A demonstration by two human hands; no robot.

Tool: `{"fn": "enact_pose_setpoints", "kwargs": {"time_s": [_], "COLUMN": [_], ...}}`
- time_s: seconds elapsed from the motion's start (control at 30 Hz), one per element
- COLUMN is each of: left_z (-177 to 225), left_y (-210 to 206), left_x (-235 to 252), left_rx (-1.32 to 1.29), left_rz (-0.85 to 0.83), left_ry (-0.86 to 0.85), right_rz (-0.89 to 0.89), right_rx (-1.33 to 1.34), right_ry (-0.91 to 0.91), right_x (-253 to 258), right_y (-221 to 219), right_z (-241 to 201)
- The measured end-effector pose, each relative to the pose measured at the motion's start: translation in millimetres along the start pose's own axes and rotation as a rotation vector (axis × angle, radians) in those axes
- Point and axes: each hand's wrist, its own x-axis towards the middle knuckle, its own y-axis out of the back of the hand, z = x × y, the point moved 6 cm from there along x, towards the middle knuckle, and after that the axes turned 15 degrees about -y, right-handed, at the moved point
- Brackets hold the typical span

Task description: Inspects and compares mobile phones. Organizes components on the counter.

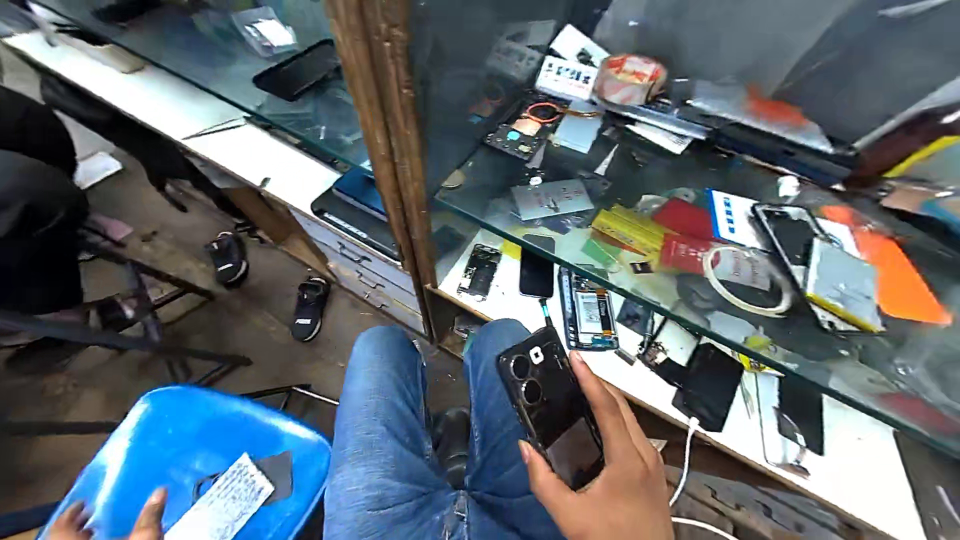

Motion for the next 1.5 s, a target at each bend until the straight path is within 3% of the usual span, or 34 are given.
{"fn": "enact_pose_setpoints", "kwargs": {"time_s": [0.07, 0.13, 0.23, 0.33, 0.4, 0.5, 0.6, 0.73, 0.93, 1.2, 1.5], "left_z": [112.2, 221.4, 346.5, 400.0, 410.0, 410.8, 406.1, 405.0, 402.7, 398.6, 402.1], "left_y": [-22.4, -63.1, -123.9, -150.5, -156.9, -163.9, -169.4, -166.9, -165.2, -164.9, -160.9], "left_x": [0.1, -29.3, -103.8, -143.7, -150.2, -146.8, -137.7, -130.7, -127.1, -127.0, -128.4], "left_rx": [-0.448, -0.942, -1.609, -1.979, -2.049, -2.074, -2.189, -2.248, -2.252, -2.248, -2.283], "left_rz": [-0.093, -0.362, -0.796, -0.893, -0.82, -0.838, -0.923, -0.957, -0.97, -0.93, -0.994], "left_ry": [-0.31, -0.466, -0.374, -0.102, 0.17, 0.328, 0.359, 0.392, 0.397, 0.42, 0.406], "right_rz": [0.004, -0.004, -0.007, 0.019, 0.031, -0.116, -0.318, -0.29, -0.321, -0.383, -0.359], "right_rx": [-0.006, -0.019, -0.058, -0.106, -0.136, -0.075, 0.056, 0.075, 0.108, 0.24, 0.615], "right_ry": [-0.003, -0.004, -0.027, -0.063, -0.08, -0.062, 0.036, 0.187, 0.252, 0.245, 0.115], "right_x": [1.3, 4.1, 5.0, 4.1, 2.1, -5.1, -21.2, -37.0, -36.1, -31.9, -27.3], "right_y": [-2.0, -5.0, -11.1, -21.4, -28.4, -32.2, -30.8, -30.6, -29.8, -27.6, -15.6], "right_z": [-3.3, -10.7, -22.5, -27.7, -25.5, -16.6, -8.5, 4.2, 5.8, 9.8, 19.3]}}
